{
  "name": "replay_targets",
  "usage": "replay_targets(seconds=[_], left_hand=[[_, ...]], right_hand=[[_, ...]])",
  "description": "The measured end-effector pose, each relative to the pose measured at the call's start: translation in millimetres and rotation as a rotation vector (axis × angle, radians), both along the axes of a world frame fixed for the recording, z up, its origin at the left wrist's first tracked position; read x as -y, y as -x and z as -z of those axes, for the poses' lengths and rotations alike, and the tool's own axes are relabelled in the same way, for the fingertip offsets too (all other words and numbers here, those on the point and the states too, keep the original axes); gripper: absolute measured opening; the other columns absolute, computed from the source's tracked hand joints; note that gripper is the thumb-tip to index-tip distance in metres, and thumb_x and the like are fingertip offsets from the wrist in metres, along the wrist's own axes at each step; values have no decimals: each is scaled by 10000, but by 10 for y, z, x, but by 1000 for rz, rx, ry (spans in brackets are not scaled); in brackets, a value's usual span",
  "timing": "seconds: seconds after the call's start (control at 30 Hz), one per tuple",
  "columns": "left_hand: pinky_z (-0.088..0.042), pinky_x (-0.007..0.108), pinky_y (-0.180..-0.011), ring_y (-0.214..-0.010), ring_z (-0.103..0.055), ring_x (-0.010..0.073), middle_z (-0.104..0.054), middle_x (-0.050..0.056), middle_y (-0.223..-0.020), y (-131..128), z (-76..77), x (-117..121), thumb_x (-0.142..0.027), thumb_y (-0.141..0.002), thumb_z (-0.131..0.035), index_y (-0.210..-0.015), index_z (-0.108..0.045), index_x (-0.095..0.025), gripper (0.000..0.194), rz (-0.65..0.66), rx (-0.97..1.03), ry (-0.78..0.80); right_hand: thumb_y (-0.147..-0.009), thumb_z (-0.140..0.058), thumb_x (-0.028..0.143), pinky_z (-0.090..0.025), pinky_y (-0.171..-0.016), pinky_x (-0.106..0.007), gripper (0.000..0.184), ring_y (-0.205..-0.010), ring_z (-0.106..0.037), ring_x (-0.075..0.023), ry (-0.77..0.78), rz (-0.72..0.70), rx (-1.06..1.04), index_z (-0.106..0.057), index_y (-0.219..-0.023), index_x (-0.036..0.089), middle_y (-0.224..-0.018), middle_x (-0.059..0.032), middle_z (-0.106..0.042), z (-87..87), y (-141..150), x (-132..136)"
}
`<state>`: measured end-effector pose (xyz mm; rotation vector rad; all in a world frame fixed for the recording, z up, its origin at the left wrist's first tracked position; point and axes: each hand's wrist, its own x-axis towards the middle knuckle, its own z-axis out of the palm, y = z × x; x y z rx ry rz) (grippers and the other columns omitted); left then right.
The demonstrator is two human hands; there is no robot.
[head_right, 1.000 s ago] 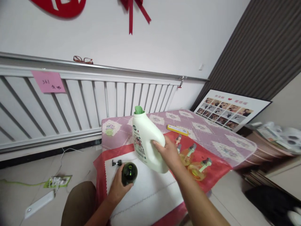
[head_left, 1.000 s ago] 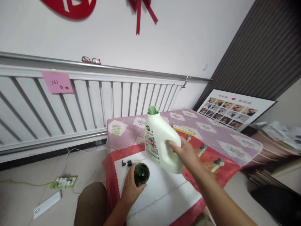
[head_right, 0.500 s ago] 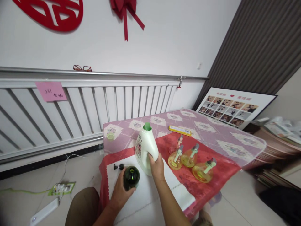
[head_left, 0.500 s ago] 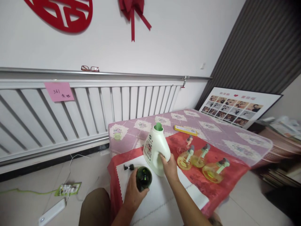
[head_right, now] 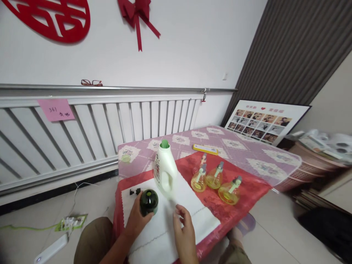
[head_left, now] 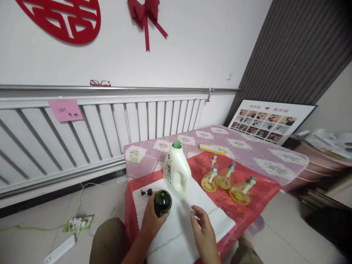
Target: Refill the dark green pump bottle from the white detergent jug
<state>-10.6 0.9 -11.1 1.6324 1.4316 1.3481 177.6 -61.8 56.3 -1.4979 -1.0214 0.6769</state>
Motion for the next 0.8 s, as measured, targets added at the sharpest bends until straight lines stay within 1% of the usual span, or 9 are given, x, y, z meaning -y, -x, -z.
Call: replay_targets(seconds=[0.1,0.2,0.27,0.4,0.5,0.63,0.8], left_hand=[[-285,504,-1138,-1352,-371,314,-421,144,-1438,1,14,3,-196,-616,-723,-1388,-320,-192,871,0,6,-16],[-293,503,-1134,-1351,-372,311,-420,144,-1440,6,16,6,-195,-625,-716,-1391,-320,-187,863,6,12,-23],[-289,494,-1139,-1356,-367,303,-410,136,-1449,10,8,8,-197,-626,-715,-1397,-311,-188,870,11,19,-25],[-272,484,-1147,-1366,-350,294,-391,124,-1461,17,-15,13,-213,-619,-726,-1407,-290,-199,901,18,23,-11],[-269,472,-1148,-1365,-351,282,-383,132,-1462,21,-31,16,-223,-625,-727,-1411,-274,-191,908,24,8,-4],[-281,463,-1142,-1356,-366,288,-399,137,-1450,20,-54,19,-229,-624,-726,-1410,-277,-182,907,21,-4,-9],[-278,450,-1142,-1356,-365,285,-397,146,-1452,12,-90,28,-214,-623,-713,-1414,-268,-164,908,22,-11,2]], right_hand=[[-740,-634,491,-524,-871,-408,353,-974,-655,-273,0,-31,-33,-631,-954,210,-1018,-99,-705,63,-7,124],[-736,-648,501,-525,-883,-411,362,-933,-677,-266,-13,-64,-92,-630,-951,210,-970,-94,-721,103,-29,203],[-736,-650,517,-536,-864,-402,367,-887,-689,-256,-24,-81,-118,-631,-945,216,-925,-81,-729,127,-39,253],[-738,-641,543,-555,-807,-378,367,-818,-693,-239,-58,-55,-148,-638,-922,226,-864,-63,-731,161,-38,344],[-708,-663,553,-566,-774,-370,386,-787,-697,-239,-35,-80,-171,-651,-903,220,-845,-64,-737,146,-20,382],[-703,-656,570,-574,-722,-347,386,-731,-696,-226,-66,-49,-167,-658,-876,225,-788,-48,-738,69,41,429],[-686,-661,586,-577,-649,-321,383,-680,-695,-221,-52,-101,-153,-676,-838,236,-749,-36,-741,19,78,501]])
